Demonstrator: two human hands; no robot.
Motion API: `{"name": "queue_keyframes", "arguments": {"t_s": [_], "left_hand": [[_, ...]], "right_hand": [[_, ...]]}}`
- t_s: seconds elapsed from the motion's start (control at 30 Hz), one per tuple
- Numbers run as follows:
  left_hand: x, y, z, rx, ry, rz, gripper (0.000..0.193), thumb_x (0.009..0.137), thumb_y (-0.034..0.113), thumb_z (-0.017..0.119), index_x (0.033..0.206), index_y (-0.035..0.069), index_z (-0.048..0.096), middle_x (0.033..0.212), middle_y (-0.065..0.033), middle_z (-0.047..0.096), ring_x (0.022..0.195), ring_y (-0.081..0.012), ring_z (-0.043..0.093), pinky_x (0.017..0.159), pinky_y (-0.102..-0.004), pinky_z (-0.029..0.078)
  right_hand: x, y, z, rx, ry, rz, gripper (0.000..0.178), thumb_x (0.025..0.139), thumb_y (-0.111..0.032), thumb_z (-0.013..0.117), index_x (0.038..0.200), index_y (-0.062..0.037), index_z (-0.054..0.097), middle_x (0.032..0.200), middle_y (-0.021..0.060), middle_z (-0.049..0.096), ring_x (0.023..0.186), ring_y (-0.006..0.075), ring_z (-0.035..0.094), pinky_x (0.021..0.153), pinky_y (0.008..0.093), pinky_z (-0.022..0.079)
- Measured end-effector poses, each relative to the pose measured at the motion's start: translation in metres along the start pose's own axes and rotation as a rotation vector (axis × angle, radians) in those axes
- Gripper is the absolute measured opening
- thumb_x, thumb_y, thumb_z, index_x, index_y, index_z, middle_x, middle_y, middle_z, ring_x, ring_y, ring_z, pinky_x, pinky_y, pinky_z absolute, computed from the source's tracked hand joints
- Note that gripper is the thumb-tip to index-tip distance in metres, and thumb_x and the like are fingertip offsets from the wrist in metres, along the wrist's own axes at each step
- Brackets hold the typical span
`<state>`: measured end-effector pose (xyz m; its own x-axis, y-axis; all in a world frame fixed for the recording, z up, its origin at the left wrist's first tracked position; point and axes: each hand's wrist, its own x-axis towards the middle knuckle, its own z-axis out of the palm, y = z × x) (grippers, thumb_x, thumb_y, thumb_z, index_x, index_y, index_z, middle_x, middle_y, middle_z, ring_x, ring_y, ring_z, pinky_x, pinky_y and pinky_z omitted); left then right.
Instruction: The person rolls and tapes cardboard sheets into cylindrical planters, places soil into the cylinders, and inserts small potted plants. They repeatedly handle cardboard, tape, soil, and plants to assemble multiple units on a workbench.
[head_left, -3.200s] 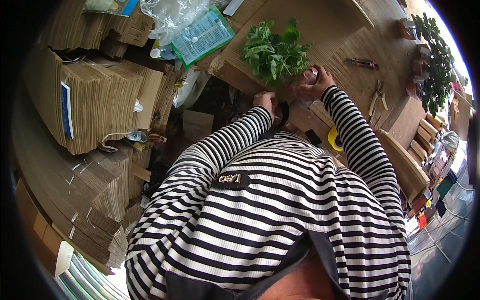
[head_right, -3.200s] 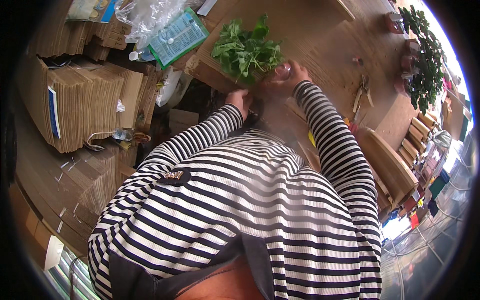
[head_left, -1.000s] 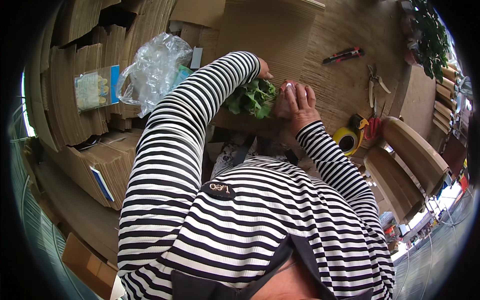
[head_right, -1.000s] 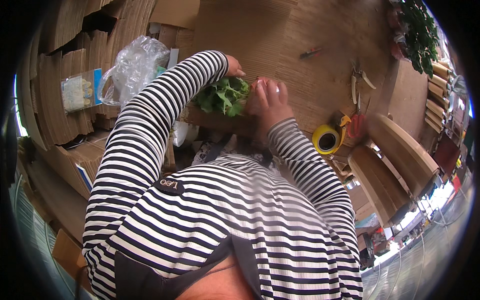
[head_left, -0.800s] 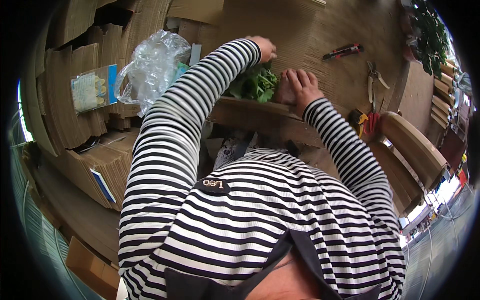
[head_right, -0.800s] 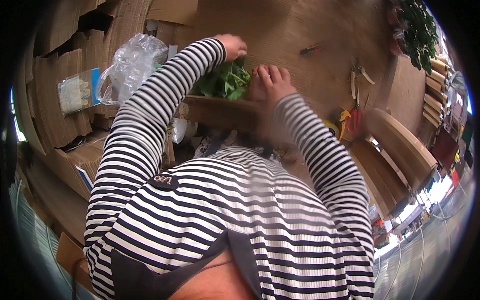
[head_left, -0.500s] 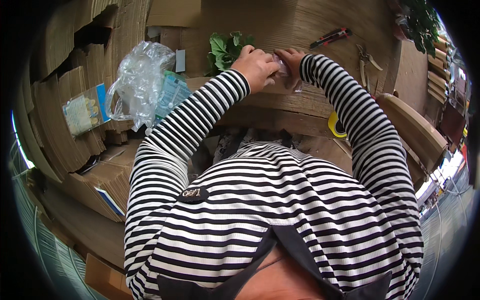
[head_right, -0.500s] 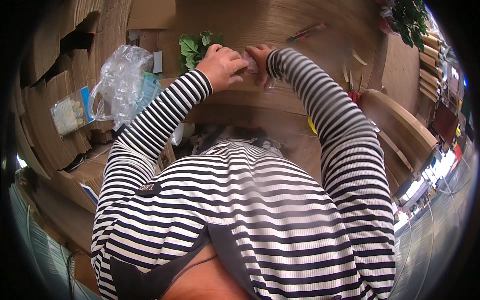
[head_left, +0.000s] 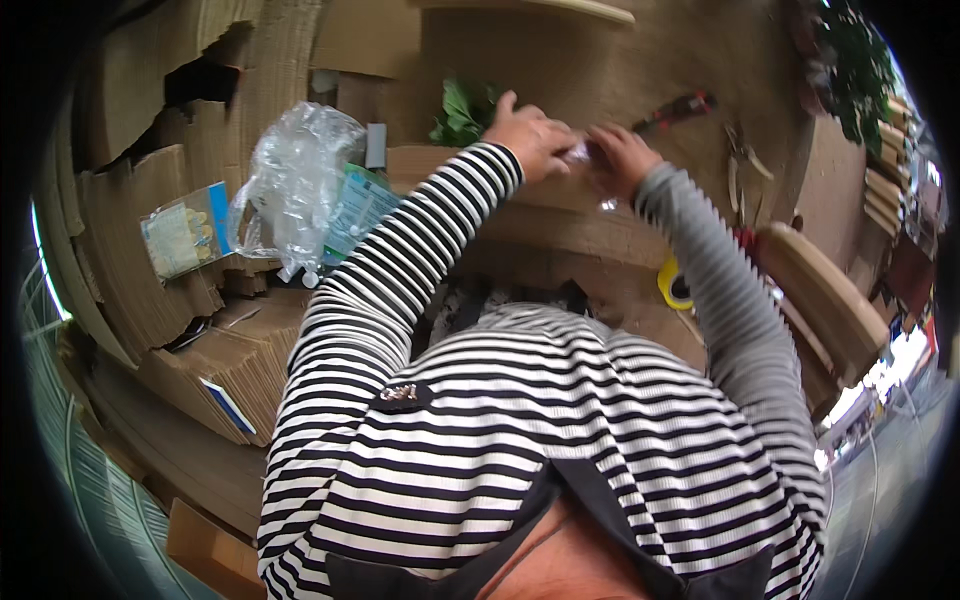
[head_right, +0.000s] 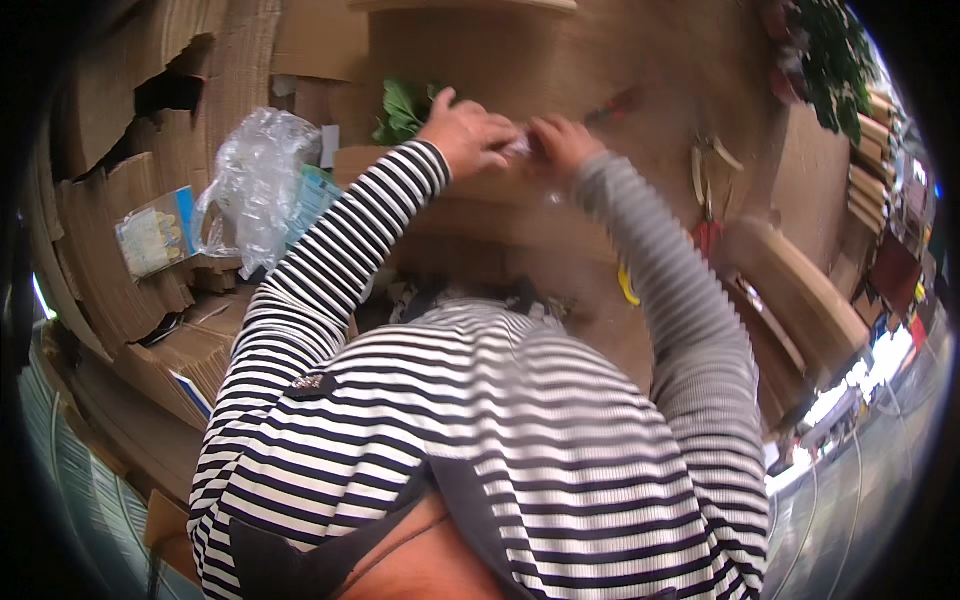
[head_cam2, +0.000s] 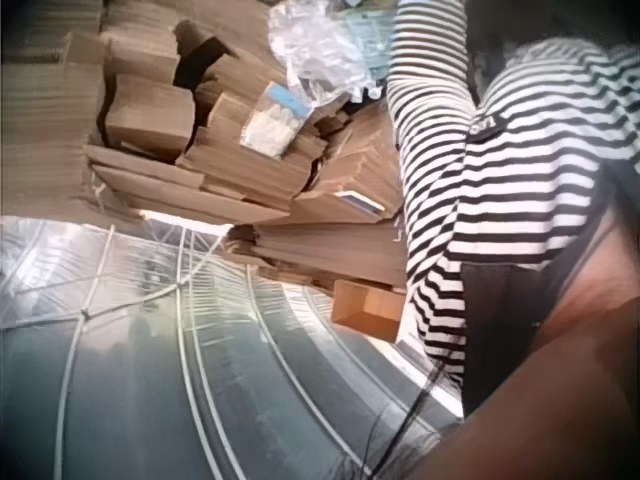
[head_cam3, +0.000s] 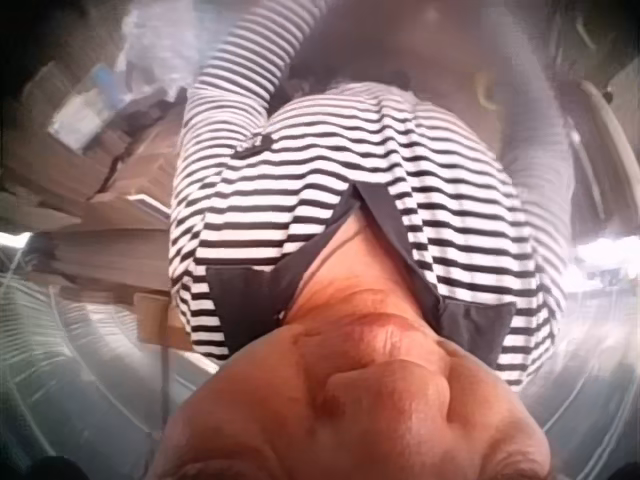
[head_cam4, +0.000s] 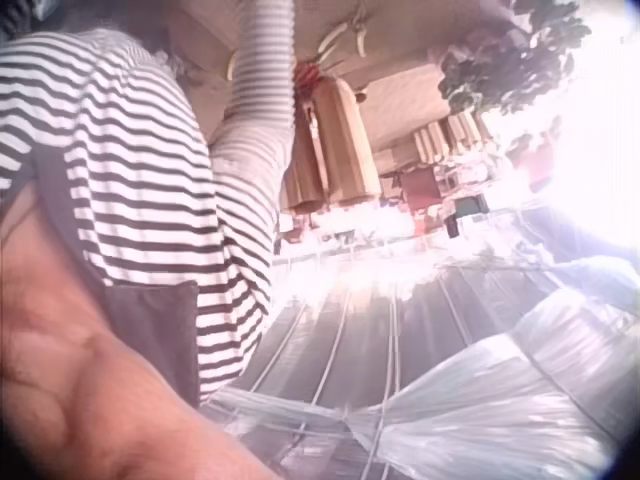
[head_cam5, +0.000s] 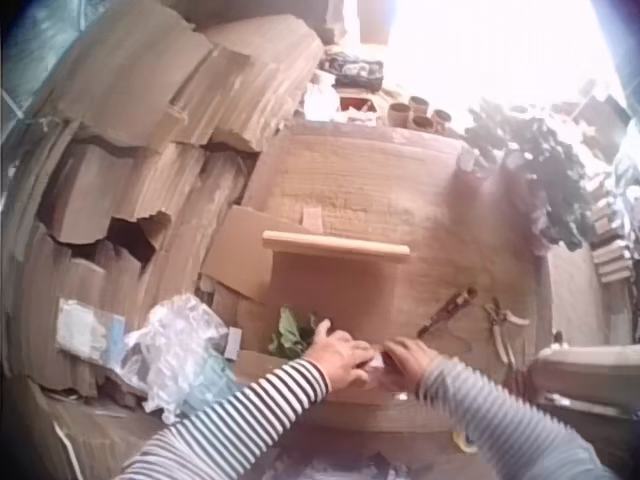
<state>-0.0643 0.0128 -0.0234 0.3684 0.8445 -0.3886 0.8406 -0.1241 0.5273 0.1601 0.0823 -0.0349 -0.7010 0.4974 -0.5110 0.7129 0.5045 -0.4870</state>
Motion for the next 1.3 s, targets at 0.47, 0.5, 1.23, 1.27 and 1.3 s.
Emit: {"name": "queue_keyframes", "arguments": {"t_s": [0.47, 0.5, 1.23, 1.27, 1.3], "left_hand": [[0.016, -0.041, -0.046, 0.125, -0.475, -0.148, 0.077, 0.102, 0.066, 0.024, 0.133, 0.009, 0.065, 0.137, -0.0138, 0.063, 0.142, -0.0318, 0.041, 0.121, -0.0626, 0.007], [0.017, -0.049, -0.047, 0.091, -0.494, -0.144, 0.077, 0.102, 0.066, 0.022, 0.134, 0.011, 0.065, 0.136, -0.0137, 0.063, 0.142, -0.0312, 0.041, 0.121, -0.0627, 0.008], [0.061, -0.11, -0.071, -0.208, -0.555, -0.37, 0.081, 0.1, 0.068, 0.03, 0.133, 0.002, 0.063, 0.136, -0.0228, 0.061, 0.129, -0.0381, 0.055, 0.112, -0.0438, 0.039], [0.06, -0.107, -0.073, -0.177, -0.496, -0.365, 0.075, 0.101, 0.064, 0.032, 0.133, 0.004, 0.063, 0.136, -0.0219, 0.061, 0.128, -0.0373, 0.055, 0.112, -0.0424, 0.04], [0.06, -0.102, -0.074, -0.134, -0.443, -0.373, 0.071, 0.101, 0.062, 0.034, 0.132, 0.006, 0.065, 0.134, -0.0204, 0.063, 0.128, -0.0352, 0.057, 0.112, -0.0455, 0.039]], "right_hand": [[-0.032, -0.039, 0.056, -0.286, 0.423, -0.007, 0.119, 0.056, -0.029, 0.093, 0.152, -0.0028, 0.028, 0.155, 0.021, 0.031, 0.145, 0.0446, 0.025, 0.122, 0.0519, 0.025], [-0.031, -0.042, 0.051, -0.266, 0.389, 0.018, 0.119, 0.056, -0.029, 0.093, 0.152, -0.003, 0.028, 0.154, 0.0209, 0.031, 0.144, 0.0443, 0.026, 0.122, 0.0519, 0.026], [0.05, -0.031, -0.057, -0.02, -0.189, 0.321, 0.129, 0.047, -0.028, 0.097, 0.155, -0.0093, 0.028, 0.153, 0.0202, 0.037, 0.132, 0.0443, 0.049, 0.111, 0.0461, 0.046], [0.054, -0.028, -0.059, -0.017, -0.196, 0.292, 0.13, 0.046, -0.028, 0.097, 0.155, -0.0084, 0.028, 0.153, 0.0207, 0.037, 0.132, 0.0441, 0.048, 0.112, 0.0456, 0.045], [0.058, -0.032, -0.066, 0.011, -0.219, 0.298, 0.131, 0.044, -0.029, 0.097, 0.154, -0.0061, 0.028, 0.152, 0.022, 0.037, 0.133, 0.0424, 0.048, 0.113, 0.0443, 0.045]]}}
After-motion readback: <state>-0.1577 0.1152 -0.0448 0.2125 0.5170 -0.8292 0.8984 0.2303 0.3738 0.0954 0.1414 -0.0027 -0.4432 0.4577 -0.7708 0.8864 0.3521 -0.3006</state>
